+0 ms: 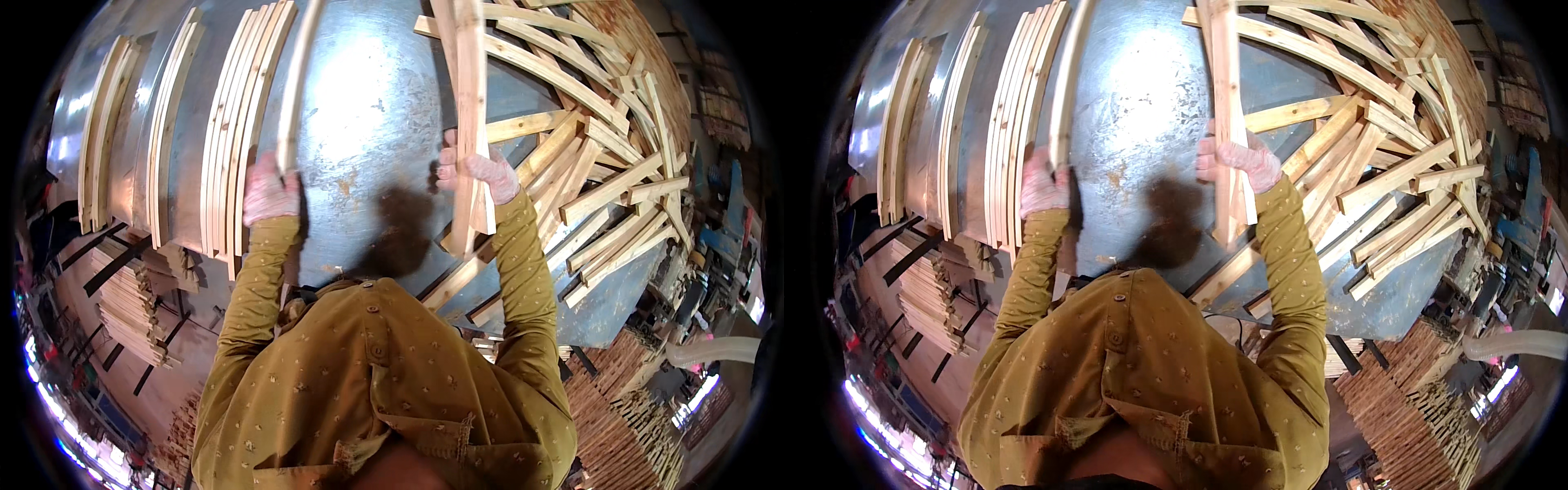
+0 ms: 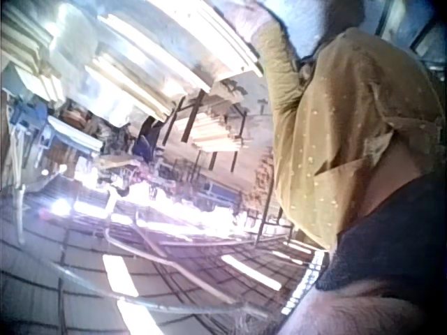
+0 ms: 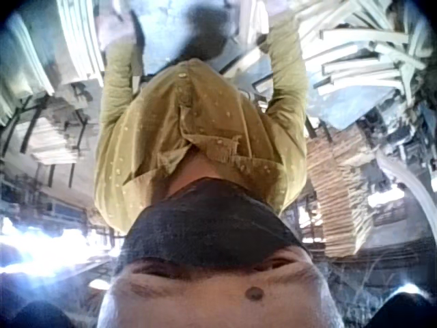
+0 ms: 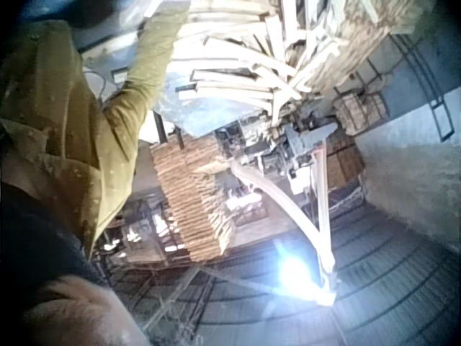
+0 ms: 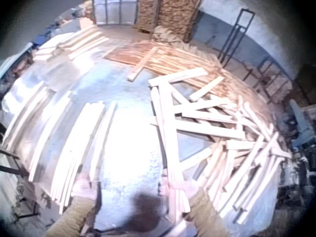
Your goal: The person repeatedly picks up thin wooden strips from a large pile on a metal table, briefly aligns them, and places them into a separate stack. The process involves continuous handling and repositioning of the strips to organize them.
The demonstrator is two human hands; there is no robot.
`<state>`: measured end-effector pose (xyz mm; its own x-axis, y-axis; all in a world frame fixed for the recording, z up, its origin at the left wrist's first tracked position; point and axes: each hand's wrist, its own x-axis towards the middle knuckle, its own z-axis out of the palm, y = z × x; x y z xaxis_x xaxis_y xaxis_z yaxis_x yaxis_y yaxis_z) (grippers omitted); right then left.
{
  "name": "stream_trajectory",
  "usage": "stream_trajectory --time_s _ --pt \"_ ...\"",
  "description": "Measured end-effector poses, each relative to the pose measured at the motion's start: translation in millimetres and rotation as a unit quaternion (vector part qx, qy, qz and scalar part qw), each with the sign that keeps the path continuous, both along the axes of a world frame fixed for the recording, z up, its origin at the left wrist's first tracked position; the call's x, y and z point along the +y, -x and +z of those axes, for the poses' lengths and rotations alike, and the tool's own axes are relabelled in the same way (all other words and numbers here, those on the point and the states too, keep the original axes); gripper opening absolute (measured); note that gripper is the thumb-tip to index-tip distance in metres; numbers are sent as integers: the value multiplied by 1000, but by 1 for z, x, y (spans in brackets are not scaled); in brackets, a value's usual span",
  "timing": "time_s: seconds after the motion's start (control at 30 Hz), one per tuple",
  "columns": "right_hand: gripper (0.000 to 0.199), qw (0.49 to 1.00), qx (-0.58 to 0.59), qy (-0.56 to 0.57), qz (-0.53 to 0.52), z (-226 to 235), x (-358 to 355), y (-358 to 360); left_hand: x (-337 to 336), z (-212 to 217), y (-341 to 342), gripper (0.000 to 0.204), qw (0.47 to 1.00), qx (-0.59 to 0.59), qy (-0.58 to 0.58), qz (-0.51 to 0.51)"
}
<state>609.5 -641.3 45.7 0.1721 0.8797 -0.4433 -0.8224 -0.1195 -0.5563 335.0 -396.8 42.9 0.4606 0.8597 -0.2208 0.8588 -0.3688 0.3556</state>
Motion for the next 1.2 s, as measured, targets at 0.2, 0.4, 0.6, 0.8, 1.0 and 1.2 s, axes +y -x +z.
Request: stream_trajectory --time_s 0.2,0.4,0.6,0.8,1.0,1.2 --pt "61 942 249 -222 -44 -4 81 35 11 -8 34 92 943 -310 -112 -46" --pt "53 913 -323 249 -9 -35 117 60 -41 -14 -32 59 698 -364 616 12" --pt "33 843 -461 277 -21 -73 119 131 -24 13 11 52 957 21 288 28" --pt "57 673 -586 142 428 -14 183 193 -11 4 77 62 980 -98 -120 -121" --pt "71 347 -857 333 187 5 146 -36 6 -7 85 86 962 220 -81 -139" --pt "48 295 -751 479 347 -4 96 -198 -27 -10 45 81 944 -72 -253 -202"
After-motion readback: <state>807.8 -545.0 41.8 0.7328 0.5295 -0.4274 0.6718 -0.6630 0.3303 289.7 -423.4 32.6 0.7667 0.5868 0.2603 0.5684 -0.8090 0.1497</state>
